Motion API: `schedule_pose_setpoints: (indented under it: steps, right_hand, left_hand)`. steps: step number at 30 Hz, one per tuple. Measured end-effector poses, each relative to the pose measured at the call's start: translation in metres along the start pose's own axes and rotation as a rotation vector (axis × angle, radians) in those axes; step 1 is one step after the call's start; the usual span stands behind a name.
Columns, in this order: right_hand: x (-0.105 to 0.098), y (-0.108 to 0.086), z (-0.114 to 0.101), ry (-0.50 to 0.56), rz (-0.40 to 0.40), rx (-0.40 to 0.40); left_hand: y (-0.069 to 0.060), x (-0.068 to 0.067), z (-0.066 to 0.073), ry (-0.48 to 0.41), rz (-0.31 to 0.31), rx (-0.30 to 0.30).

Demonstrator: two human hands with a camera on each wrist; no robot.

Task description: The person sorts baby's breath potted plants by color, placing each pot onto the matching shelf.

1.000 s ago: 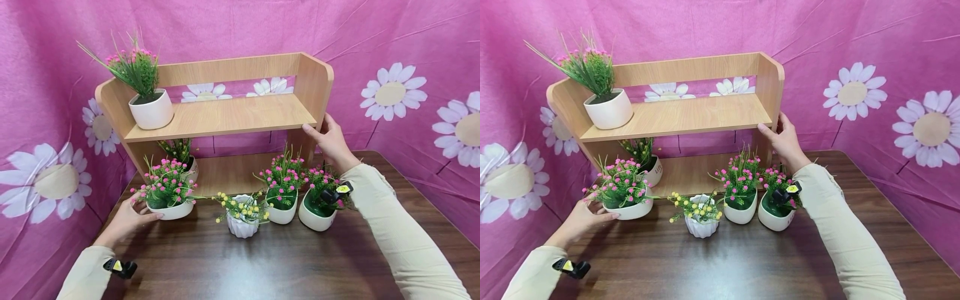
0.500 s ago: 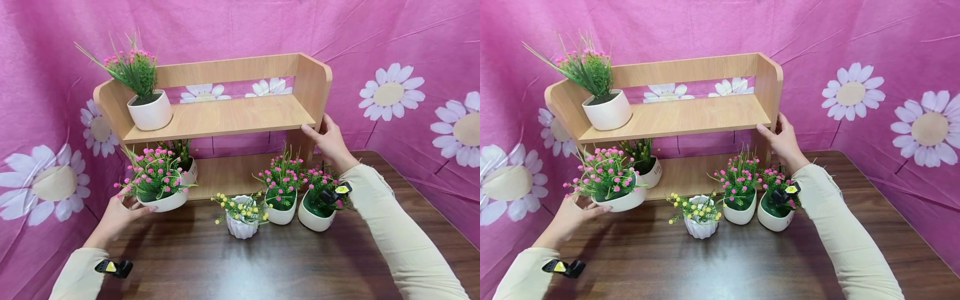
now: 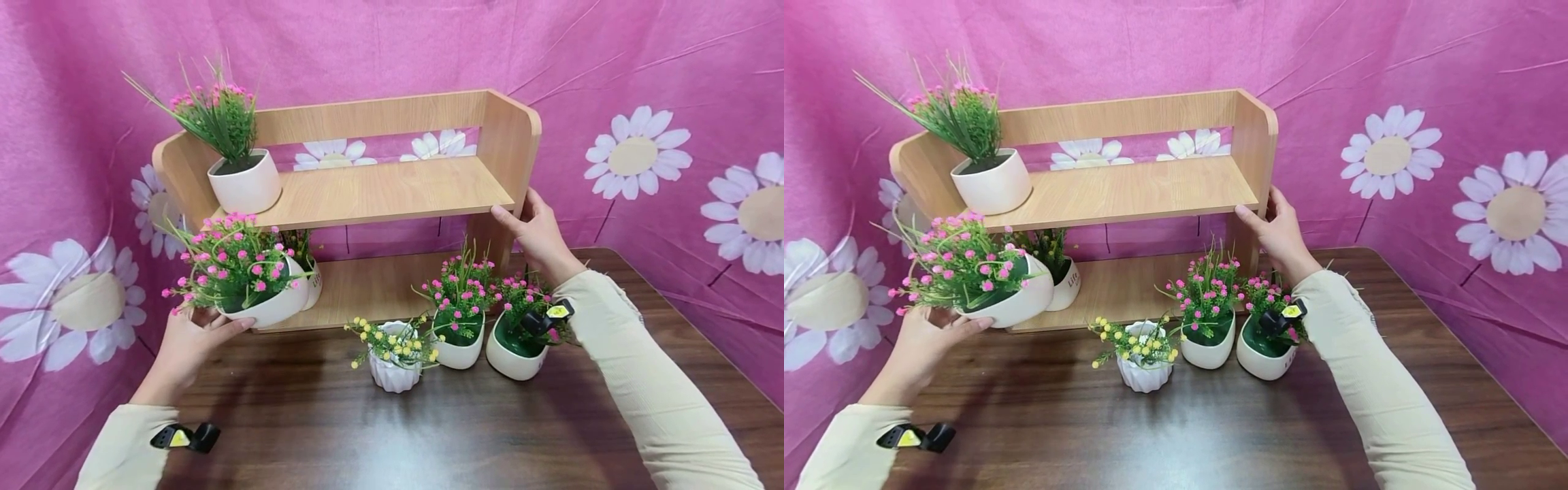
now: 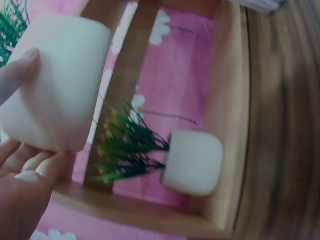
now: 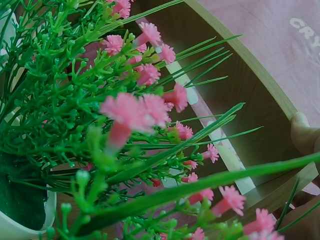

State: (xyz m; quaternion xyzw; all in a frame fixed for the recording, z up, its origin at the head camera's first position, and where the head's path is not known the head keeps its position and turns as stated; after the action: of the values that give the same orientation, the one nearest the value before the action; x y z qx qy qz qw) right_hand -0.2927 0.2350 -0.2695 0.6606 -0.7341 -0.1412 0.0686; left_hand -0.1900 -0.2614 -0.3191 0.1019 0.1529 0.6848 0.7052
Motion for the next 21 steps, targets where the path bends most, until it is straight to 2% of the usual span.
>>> schedule_pose_setpoints:
  steps: [5,12,17,21]
  right_hand:
    - [0.001,-0.001,0.0,0.011,0.008,-0.009]
    - [0.001,-0.001,0.0,0.026,0.009,-0.013]
    - [0.001,-0.001,0.0,0.02,0.007,-0.011]
    - [0.001,-0.001,0.0,0.006,0.009,-0.005]
  left_hand:
    - [0.003,0.01,0.015,0.0,0.043,-0.009]
    - [0.012,0.026,0.038,-0.049,0.105,0.024]
    - [0.021,0.04,0.052,-0.144,0.157,0.053]
    - [0.032,0.054,0.062,-0.248,0.185,0.114]
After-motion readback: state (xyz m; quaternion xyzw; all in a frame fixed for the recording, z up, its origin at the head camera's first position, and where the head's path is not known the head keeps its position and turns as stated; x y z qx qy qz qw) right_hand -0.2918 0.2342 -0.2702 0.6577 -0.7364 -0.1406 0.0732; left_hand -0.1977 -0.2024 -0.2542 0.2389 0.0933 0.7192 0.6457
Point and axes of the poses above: each hand's wrist, its own y-axis towards the middle knuckle, its own x-axis out of the palm, z = x × y, the point moved 1 cm from there along y, towards the middle knuckle, and after that the axes turned 1 degree about y, right-handed, at the moved point
